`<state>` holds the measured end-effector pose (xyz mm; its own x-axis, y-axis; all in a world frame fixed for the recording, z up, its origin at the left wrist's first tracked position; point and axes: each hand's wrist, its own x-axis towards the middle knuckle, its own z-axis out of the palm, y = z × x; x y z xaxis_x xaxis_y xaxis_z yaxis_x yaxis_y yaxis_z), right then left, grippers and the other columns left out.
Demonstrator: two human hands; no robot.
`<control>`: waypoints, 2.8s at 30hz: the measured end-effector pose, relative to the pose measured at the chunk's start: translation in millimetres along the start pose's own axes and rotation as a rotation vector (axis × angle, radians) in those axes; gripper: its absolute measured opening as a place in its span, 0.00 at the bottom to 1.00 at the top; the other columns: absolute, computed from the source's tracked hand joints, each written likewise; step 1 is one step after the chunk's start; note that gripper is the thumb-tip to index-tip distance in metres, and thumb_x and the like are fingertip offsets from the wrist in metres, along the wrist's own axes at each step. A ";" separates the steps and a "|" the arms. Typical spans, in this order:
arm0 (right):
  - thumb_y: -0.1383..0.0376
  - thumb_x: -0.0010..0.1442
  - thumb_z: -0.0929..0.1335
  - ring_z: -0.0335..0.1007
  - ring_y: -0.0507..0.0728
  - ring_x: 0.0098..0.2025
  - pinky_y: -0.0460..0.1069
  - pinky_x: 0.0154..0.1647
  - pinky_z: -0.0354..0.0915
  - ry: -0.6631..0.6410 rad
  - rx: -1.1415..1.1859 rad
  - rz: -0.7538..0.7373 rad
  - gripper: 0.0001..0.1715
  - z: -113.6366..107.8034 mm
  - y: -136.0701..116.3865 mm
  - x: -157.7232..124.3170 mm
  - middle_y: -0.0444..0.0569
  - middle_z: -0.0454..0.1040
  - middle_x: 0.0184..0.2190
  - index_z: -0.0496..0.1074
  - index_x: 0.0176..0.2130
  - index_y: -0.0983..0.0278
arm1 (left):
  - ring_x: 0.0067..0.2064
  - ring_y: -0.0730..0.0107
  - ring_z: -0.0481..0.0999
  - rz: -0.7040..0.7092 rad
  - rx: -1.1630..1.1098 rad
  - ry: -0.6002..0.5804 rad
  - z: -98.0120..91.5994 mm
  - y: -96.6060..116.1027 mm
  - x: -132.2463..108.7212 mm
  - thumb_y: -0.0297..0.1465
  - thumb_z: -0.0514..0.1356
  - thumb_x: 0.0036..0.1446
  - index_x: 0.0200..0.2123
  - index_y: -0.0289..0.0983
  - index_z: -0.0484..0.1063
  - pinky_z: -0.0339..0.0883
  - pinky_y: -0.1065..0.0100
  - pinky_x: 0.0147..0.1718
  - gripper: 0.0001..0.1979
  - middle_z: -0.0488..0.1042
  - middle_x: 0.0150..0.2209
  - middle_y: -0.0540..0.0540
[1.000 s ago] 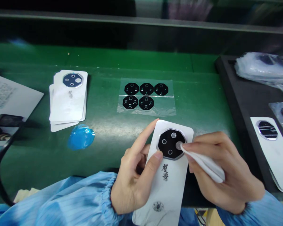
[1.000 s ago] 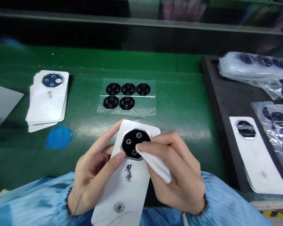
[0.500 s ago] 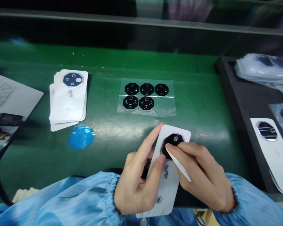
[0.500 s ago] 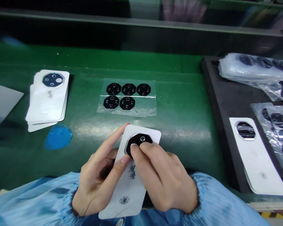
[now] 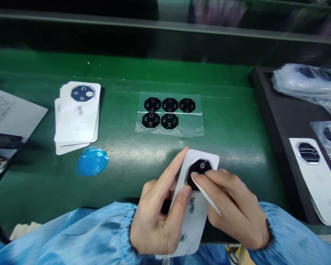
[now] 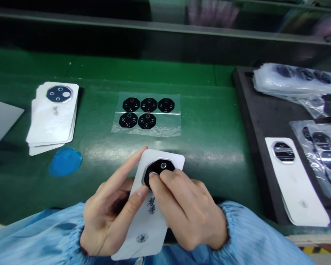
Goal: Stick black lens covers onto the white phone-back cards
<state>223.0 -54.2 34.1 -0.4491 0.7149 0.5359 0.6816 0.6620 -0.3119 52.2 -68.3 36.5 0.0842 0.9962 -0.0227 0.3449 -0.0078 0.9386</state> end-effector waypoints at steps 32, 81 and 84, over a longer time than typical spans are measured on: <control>0.80 0.56 0.65 0.70 0.51 0.32 0.47 0.26 0.70 0.086 0.235 0.210 0.18 -25.7 0.3 15.2 0.47 0.68 0.36 0.72 0.43 0.64 | 0.17 0.77 0.57 -0.194 -0.443 -0.088 -6.1 3.1 14.4 0.35 0.57 0.64 0.65 0.49 0.57 0.47 0.75 0.14 0.27 0.67 0.19 0.53; 0.81 0.56 0.62 0.71 0.50 0.34 0.45 0.29 0.68 0.081 0.246 0.138 0.17 -6.1 3.7 3.5 0.49 0.70 0.38 0.73 0.40 0.67 | 0.18 0.79 0.54 -0.125 -0.382 -0.040 -3.0 3.1 12.7 0.33 0.57 0.63 0.64 0.50 0.60 0.49 0.76 0.14 0.26 0.69 0.19 0.54; 0.82 0.55 0.63 0.69 0.48 0.33 0.44 0.28 0.66 0.123 0.416 0.271 0.16 -16.9 1.2 16.3 0.46 0.69 0.34 0.72 0.37 0.66 | 0.17 0.79 0.53 -0.218 -0.468 -0.086 -5.9 4.7 14.4 0.36 0.58 0.63 0.64 0.50 0.58 0.46 0.75 0.14 0.27 0.67 0.18 0.54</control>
<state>226.3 -45.5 55.7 -0.1997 0.8580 0.4733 0.4650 0.5081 -0.7249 49.5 -53.6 42.6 0.1407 0.9594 -0.2446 -0.0897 0.2584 0.9619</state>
